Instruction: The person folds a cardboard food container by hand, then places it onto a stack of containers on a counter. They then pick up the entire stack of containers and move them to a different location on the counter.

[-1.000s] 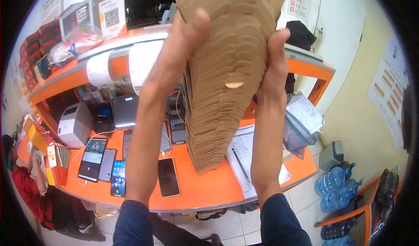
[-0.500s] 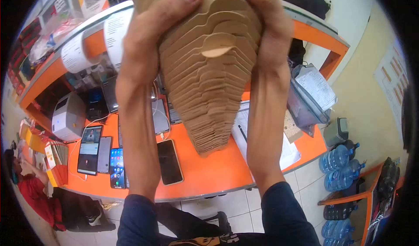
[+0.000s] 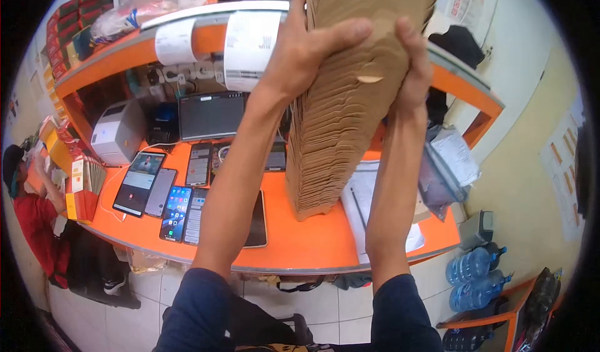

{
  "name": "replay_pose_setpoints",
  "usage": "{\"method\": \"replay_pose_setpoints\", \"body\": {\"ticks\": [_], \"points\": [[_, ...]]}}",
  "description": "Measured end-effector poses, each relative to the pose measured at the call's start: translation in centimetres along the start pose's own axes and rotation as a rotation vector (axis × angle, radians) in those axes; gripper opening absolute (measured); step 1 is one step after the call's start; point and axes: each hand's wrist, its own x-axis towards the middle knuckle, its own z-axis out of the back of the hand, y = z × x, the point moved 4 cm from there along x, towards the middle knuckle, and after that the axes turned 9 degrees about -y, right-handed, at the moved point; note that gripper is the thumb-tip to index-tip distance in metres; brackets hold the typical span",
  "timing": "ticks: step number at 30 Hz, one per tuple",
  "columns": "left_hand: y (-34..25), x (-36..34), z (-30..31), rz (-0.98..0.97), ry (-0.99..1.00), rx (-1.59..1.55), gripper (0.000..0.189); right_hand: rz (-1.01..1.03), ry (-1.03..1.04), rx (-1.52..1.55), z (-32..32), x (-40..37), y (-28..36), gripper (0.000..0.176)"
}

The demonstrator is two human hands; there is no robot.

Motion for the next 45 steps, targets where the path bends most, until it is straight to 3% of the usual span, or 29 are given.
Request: {"method": "replay_pose_setpoints", "body": {"ticks": [2, 3, 4, 6, 7, 8, 11, 13, 15, 16, 17, 20, 22, 24, 25, 26, 27, 28, 30, 32, 33, 35, 36, 38, 41, 45], "points": [[-1.2, -0.6, -1.0, 0.041, 0.335, -0.272, 0.072, -0.018, -0.038, 0.026, 0.3, -0.6, -0.6, 0.052], [-0.9, -0.6, -1.1, 0.043, 0.355, -0.341, 0.075, -0.006, -0.050, 0.044, 0.1, -0.9, -0.6, 0.049], [-0.1, -0.2, -0.9, 0.042, 0.339, -0.339, 0.075, -0.019, -0.039, 0.042, 0.2, -0.7, -0.7, 0.049], [2.1, 0.4, 0.6, 0.007, 0.094, -0.079, 0.078, -0.046, 0.016, -0.011, 0.6, -0.2, -0.8, 0.048], [2.6, 0.0, 0.9, 0.170, 0.073, -0.047, 0.075, -0.016, -0.019, -0.115, 0.6, -0.1, -0.6, 0.056], [2.4, -0.1, 1.1, 0.138, 0.054, -0.047, 0.075, -0.051, 0.002, -0.076, 0.2, -0.1, -0.6, 0.058], [2.2, -0.9, 1.9, 0.050, 0.006, 0.113, 0.099, -0.067, 0.072, 0.008, 2.6, -1.4, -0.9, 0.065], [5.0, -3.3, 4.1, 0.025, -0.008, 0.211, 0.121, -0.016, 0.074, -0.279, 4.7, -4.1, -0.5, 0.066], [6.7, -6.8, 6.2, 0.075, 0.072, 0.299, 0.135, -0.258, 0.014, -0.457, 6.1, -7.7, -1.8, 0.064], [6.5, -9.6, 6.5, 0.157, 0.126, 0.378, 0.139, -0.332, 0.091, -0.560, 5.4, -10.3, -2.5, 0.077], [6.8, -11.5, 6.5, 0.152, 0.093, 0.374, 0.139, -0.305, 0.374, -0.265, 8.3, -11.1, -5.3, 0.105], [6.2, -16.1, 5.7, 0.096, 0.051, 0.305, 0.136, -0.402, 0.385, -0.511, 11.6, -13.5, -11.6, 0.103], [4.6, -17.6, 4.9, 0.101, -0.035, 0.504, 0.140, -0.427, 0.162, -0.330, 11.8, -14.2, -13.5, 0.087], [3.7, -16.9, 4.7, -0.116, -0.018, 0.442, 0.137, -0.383, 0.120, -0.353, 11.8, -14.1, -12.2, 0.070], [2.0, -15.9, 4.6, -0.099, 0.000, 0.413, 0.134, -0.445, 0.114, -0.328, 12.8, -13.4, -11.8, 0.066], [-0.8, -15.1, 4.2, -0.074, 0.028, 0.375, 0.131, -0.373, 0.168, -0.213, 8.4, -14.0, -8.0, 0.071], [-4.1, -15.2, 4.0, -0.107, -0.046, 0.448, 0.130, -0.350, 0.129, -0.313, 7.5, -13.6, -5.6, 0.085], [-7.3, -15.3, 3.8, -0.140, -0.113, 0.518, 0.129, -0.164, 0.168, -0.343, 6.8, -12.2, -3.6, 0.093], [-12.4, -15.7, 3.9, -0.150, -0.136, 0.633, 0.130, -0.096, 0.280, -0.343, 7.9, -8.7, -1.2, 0.094], [-16.2, -17.3, 4.9, -0.163, -0.228, 0.697, 0.130, -0.228, -0.142, -0.072, -0.8, -10.7, 3.2, 0.100], [-18.1, -18.3, 5.6, -0.180, -0.294, 0.737, 0.130, -0.240, -0.113, -0.059, -2.7, -10.4, 3.9, 0.100], [-22.3, -22.1, 7.9, -0.157, -0.332, 0.793, 0.129, -0.068, 0.376, 0.160, -7.3, -10.5, 5.1, 0.097], [-24.2, -24.4, 9.3, -0.124, -0.346, 0.828, 0.128, -0.078, 0.402, 0.181, -9.0, -10.5, 4.3, 0.097], [-26.5, -29.0, 12.4, -0.172, -0.367, 0.988, 0.130, 0.090, 0.604, 0.280, -13.7, -11.1, 3.3, 0.090], [-28.3, -36.4, 16.6, -0.265, -0.454, 1.252, 0.131, 0.088, 0.691, 0.351, -19.2, -14.4, 1.0, 0.089], [-29.1, -47.4, 21.8, -0.177, -0.608, 1.444, 0.125, -0.077, 0.760, 0.387, -24.4, -22.6, -3.0, 0.089]]}}
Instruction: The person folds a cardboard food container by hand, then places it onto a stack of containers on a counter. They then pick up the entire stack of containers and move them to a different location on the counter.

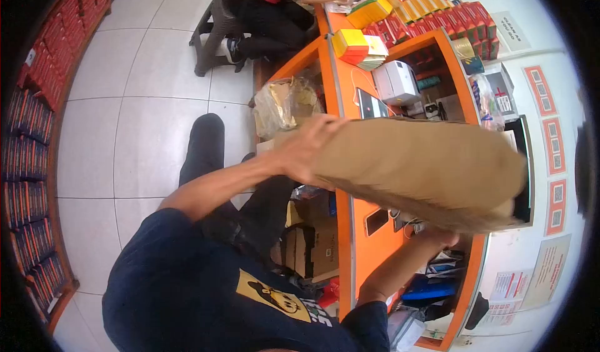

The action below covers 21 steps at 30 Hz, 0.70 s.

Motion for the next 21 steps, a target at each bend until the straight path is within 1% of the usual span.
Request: {"method": "replay_pose_setpoints", "body": {"ticks": [2, 4, 5, 6, 7, 8, 10, 11, 13, 14, 16, 17, 19, 20, 21], "points": [[2.4, -3.7, 3.7, 0.040, 0.067, 0.049, 0.123, -0.127, 0.003, 0.052, -3.7, -2.8, -3.8, 0.089], [4.0, -7.6, 6.5, 0.021, 0.122, 0.060, 0.120, -0.281, 0.000, 0.110, -7.0, -6.6, -7.2, 0.089], [4.6, -9.3, 7.7, 0.026, 0.128, 0.056, 0.120, -0.377, -0.002, 0.152, -8.6, -8.9, -9.1, 0.088], [4.9, -11.0, 8.6, -0.014, 0.141, 0.082, 0.118, -0.486, -0.009, 0.200, -9.9, -11.5, -10.4, 0.088], [5.0, -12.2, 9.4, -0.055, 0.157, 0.104, 0.116, -0.602, -0.018, 0.260, -10.9, -14.1, -11.4, 0.088], [5.0, -13.2, 10.1, -0.052, 0.174, 0.088, 0.116, -0.701, -0.030, 0.327, -11.5, -16.2, -12.1, 0.088], [4.7, -14.5, 10.4, -0.103, 0.367, 0.105, 0.114, -0.922, -0.062, 0.498, -11.8, -20.1, -12.2, 0.088], [4.7, -14.4, 10.1, -0.106, 0.385, 0.087, 0.114, -1.027, -0.093, 0.598, -12.1, -22.0, -12.1, 0.088], [3.9, -14.5, 8.5, -0.189, 0.536, 0.000, 0.115, -1.198, -0.164, 0.819, -12.2, -24.5, -12.0, 0.088], [3.9, -14.7, 8.1, -0.192, 0.547, -0.019, 0.115, -1.277, -0.199, 0.924, -12.5, -25.6, -11.9, 0.088], [4.5, -14.5, 7.8, -0.164, 0.622, 0.028, 0.117, -1.372, -0.249, 1.097, -12.9, -26.6, -11.9, 0.087], [4.5, -14.2, 7.6, -0.181, 0.638, 0.026, 0.117, -1.406, -0.269, 1.171, -13.3, -27.0, -11.9, 0.087], [4.7, -13.0, 7.2, -0.086, 0.547, 0.010, 0.119, -1.457, -0.290, 1.254, -13.4, -27.5, -12.0, 0.087], [4.3, -12.3, 6.8, -0.109, 0.554, 0.008, 0.119, -1.470, -0.285, 1.250, -13.2, -27.5, -12.0, 0.087], [4.1, -11.5, 6.8, -0.017, 0.450, -0.009, 0.121, -1.480, -0.263, 1.207, -12.9, -27.5, -12.2, 0.087]]}}
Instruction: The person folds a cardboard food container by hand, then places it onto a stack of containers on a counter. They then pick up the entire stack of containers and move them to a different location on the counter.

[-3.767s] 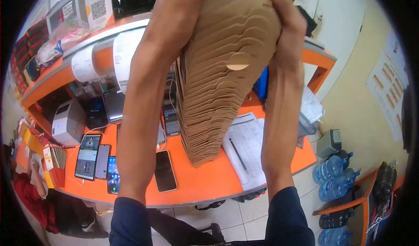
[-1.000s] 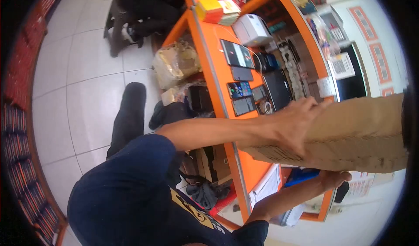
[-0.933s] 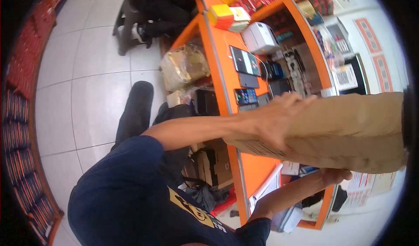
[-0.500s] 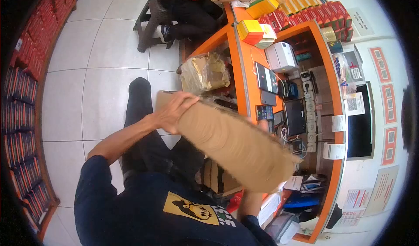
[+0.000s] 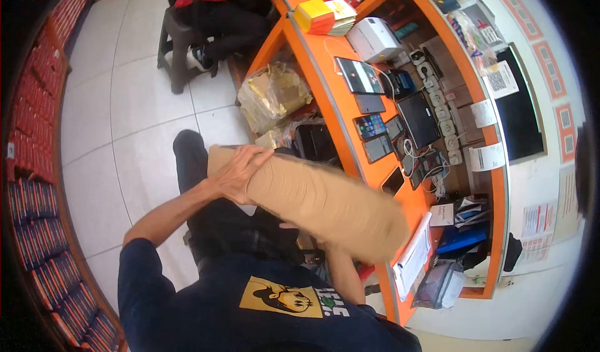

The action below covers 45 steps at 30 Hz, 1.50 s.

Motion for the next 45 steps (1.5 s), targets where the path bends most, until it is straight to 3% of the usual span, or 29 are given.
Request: {"method": "replay_pose_setpoints", "body": {"ticks": [1, 2, 4, 5, 8, 9, 11, 13, 15, 17, 19, 23, 24, 25, 26, 27, 28, 29, 30, 32, 35, 41, 45], "points": [[-0.1, 0.8, 0.5, 0.083, -0.106, -0.034, 0.122, 0.036, -0.028, -0.155, 0.5, 0.0, 0.8, 0.087], [-0.8, 1.9, 0.8, 0.060, -0.103, -0.024, 0.122, 0.183, -0.037, -0.623, 1.8, 0.4, 1.8, 0.094], [-1.5, 4.4, 1.9, 0.227, -0.158, -0.043, 0.125, 0.303, -0.181, -1.192, -1.8, 0.5, 2.8, 0.101], [-1.8, 5.6, 1.9, 0.262, -0.170, -0.085, 0.129, 0.413, -0.077, -1.357, -3.1, 1.6, 3.7, 0.101], [-3.1, 10.3, 1.9, 0.213, -0.203, -0.167, 0.131, 0.445, -0.164, -1.497, -8.4, 3.2, 5.6, 0.099], [-3.4, 11.8, 1.7, 0.163, -0.223, -0.164, 0.130, 0.550, -0.284, -1.438, -8.7, 3.6, 6.8, 0.096], [-4.4, 17.1, 2.9, 0.078, -0.231, -0.157, 0.130, 0.905, 0.045, -1.185, -11.1, 4.8, 10.0, 0.092], [-5.2, 23.0, 4.6, 0.013, -0.246, -0.134, 0.129, 1.120, 0.146, -1.106, -14.9, 6.4, 13.6, 0.081], [-5.7, 28.5, 6.0, -0.011, -0.266, 0.025, 0.122, 1.185, 0.064, -1.027, -19.7, 6.0, 17.6, 0.069], [-4.6, 32.0, 7.3, -0.038, -0.298, 0.180, 0.116, 1.392, 0.118, -1.201, -20.6, 8.8, 25.2, 0.065], [-2.7, 33.7, 9.6, -0.065, -0.598, 0.149, 0.095, 1.601, 0.218, -0.806, -26.6, 8.1, 26.9, 0.074], [5.3, 24.0, 8.8, 0.349, -0.636, -0.236, 0.064, 1.738, 0.067, -0.887, -29.4, 11.0, 34.4, 0.089], [8.7, 19.2, 7.5, 0.446, -0.615, -0.076, 0.061, 1.806, -0.039, -0.859, -28.5, 12.9, 37.2, 0.094], [12.7, 12.6, 6.1, 0.475, -0.515, 0.254, 0.065, 1.871, -0.150, -0.824, -27.4, 14.6, 39.7, 0.100], [15.7, 5.1, 4.1, 0.777, -0.359, 0.499, 0.070, 1.885, -0.148, -0.795, -26.6, 16.0, 41.6, 0.100], [17.2, -1.4, 2.2, 1.096, -0.087, 0.643, 0.085, 1.961, -0.282, -0.877, -25.9, 17.4, 43.2, 0.103], [19.2, -8.6, 1.0, 1.243, 0.072, 0.473, 0.098, 2.027, -0.421, -0.960, -25.8, 18.5, 44.4, 0.106], [15.9, -10.3, 0.6, 1.422, 0.096, 0.585, 0.108, 2.032, -0.418, -0.939, -25.8, 19.4, 44.9, 0.106], [14.6, -12.4, -0.1, 1.471, 0.124, 0.621, 0.109, 1.980, -0.443, -0.900, -25.5, 20.3, 45.1, 0.105], [12.4, -13.1, -0.6, 1.484, -0.001, 0.593, 0.109, 1.922, -0.458, -0.848, -25.3, 22.2, 45.9, 0.105], [13.2, -14.1, -0.5, 1.440, -0.056, 0.671, 0.105, 1.825, -0.573, -0.939, -23.9, 23.9, 47.3, 0.111], [14.3, -14.4, 0.0, 1.357, -0.116, 0.701, 0.099, 1.826, -0.724, -1.149, -21.8, 27.1, 49.6, 0.113], [14.6, -14.4, 0.0, 1.346, -0.141, 0.679, 0.098, 1.993, -0.700, -1.227, -22.6, 28.2, 48.7, 0.115]]}}
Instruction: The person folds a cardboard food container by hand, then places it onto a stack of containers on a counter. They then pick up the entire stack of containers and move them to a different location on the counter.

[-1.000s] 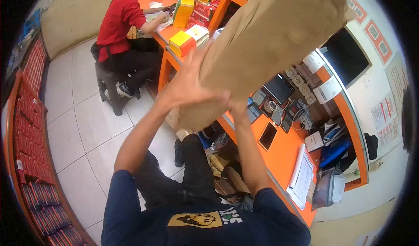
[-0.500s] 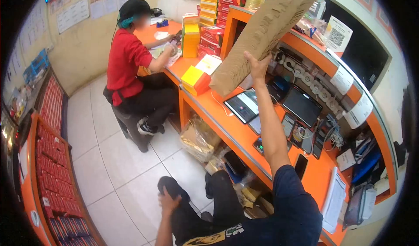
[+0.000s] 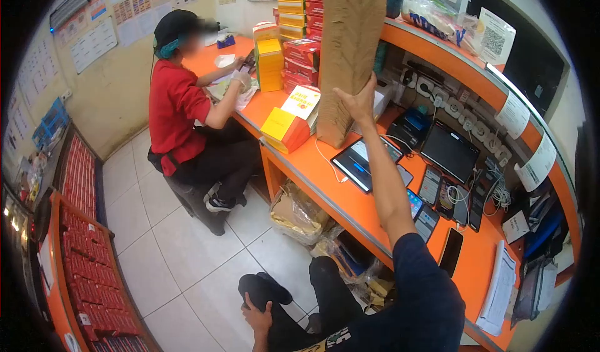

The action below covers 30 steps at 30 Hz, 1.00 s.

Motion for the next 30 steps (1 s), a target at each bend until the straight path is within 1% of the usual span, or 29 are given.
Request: {"method": "replay_pose_setpoints", "body": {"ticks": [1, 3, 6, 9, 11, 12, 14, 15, 17, 18, 20, 21, 22, 23, 24, 25, 26, 27, 29, 30], "points": [[0.0, 0.0, 0.0, 0.010, -0.002, 0.010, 0.098, 0.047, 0.002, -0.028, -0.3, -0.2, 0.6, 0.116], [0.2, -0.2, -0.2, 0.023, -0.002, 0.022, 0.098, 0.044, 0.009, -0.049, -0.6, -0.3, 1.2, 0.119], [0.5, -0.3, 0.0, 0.001, -0.031, 0.009, 0.098, -0.010, 0.014, -0.039, -0.6, -0.5, 1.4, 0.123], [0.2, -0.2, 0.4, 0.003, -0.023, -0.006, 0.097, -0.061, 0.038, -0.098, -0.1, -0.7, 1.1, 0.128], [0.5, -0.3, 0.1, -0.014, -0.043, -0.024, 0.096, -0.125, 0.119, -0.158, 0.3, -1.0, 1.0, 0.132], [0.4, -0.3, 0.1, -0.024, -0.040, -0.026, 0.096, -0.123, 0.111, -0.163, 1.0, -1.1, 1.7, 0.132], [0.3, -0.3, 0.2, 0.005, -0.036, -0.012, 0.095, -0.208, 0.281, -0.154, 2.3, -1.2, 3.6, 0.134], [0.2, -0.4, 0.3, -0.003, -0.030, -0.010, 0.095, -0.211, 0.274, -0.161, 3.1, -1.1, 4.4, 0.134], [0.0, -0.4, 0.4, 0.029, -0.022, -0.006, 0.095, -0.250, 0.378, -0.134, 4.5, -1.2, 5.2, 0.130], [-0.1, -0.4, 0.3, 0.016, -0.012, 0.003, 0.095, -0.261, 0.367, -0.145, 4.9, -1.1, 4.4, 0.130], [0.6, -0.2, -0.1, 0.023, -0.029, -0.006, 0.095, -0.075, 0.409, -0.268, 5.6, -0.1, 1.6, 0.125], [0.9, -0.2, -0.3, 0.000, 0.000, 0.026, 0.095, -0.043, 0.514, -0.268, 6.6, 0.6, 0.6, 0.122], [1.0, -0.1, -0.3, -0.010, -0.023, 0.000, 0.095, -0.019, 0.620, -0.267, 8.3, 1.0, 0.0, 0.120], [1.1, -0.1, -0.4, -0.017, -0.043, -0.024, 0.096, 0.057, 0.641, -0.230, 11.0, 1.2, 1.5, 0.115], [1.3, 0.0, -0.5, -0.022, -0.048, -0.014, 0.095, 0.090, 0.708, -0.260, 14.3, 1.4, 3.7, 0.109], [1.4, 0.1, -0.5, -0.024, -0.053, -0.006, 0.095, 0.058, 0.738, -0.253, 17.7, 1.5, 5.3, 0.099], [1.1, 0.0, -0.4, -0.040, -0.017, 0.025, 0.095, 0.013, 0.692, -0.236, 22.0, 1.2, 8.7, 0.095], [0.8, 0.0, -0.3, -0.033, -0.026, 0.002, 0.095, -0.026, 0.646, -0.221, 26.2, -0.1, 11.2, 0.091], [0.8, -0.4, 0.0, -0.032, -0.010, -0.006, 0.095, -0.006, 0.556, -0.367, 34.3, -2.7, 10.9, 0.084], [0.6, -0.4, 0.1, -0.025, -0.019, 0.023, 0.094, -0.128, 0.517, -0.414, 37.9, -5.1, 11.0, 0.085]]}}
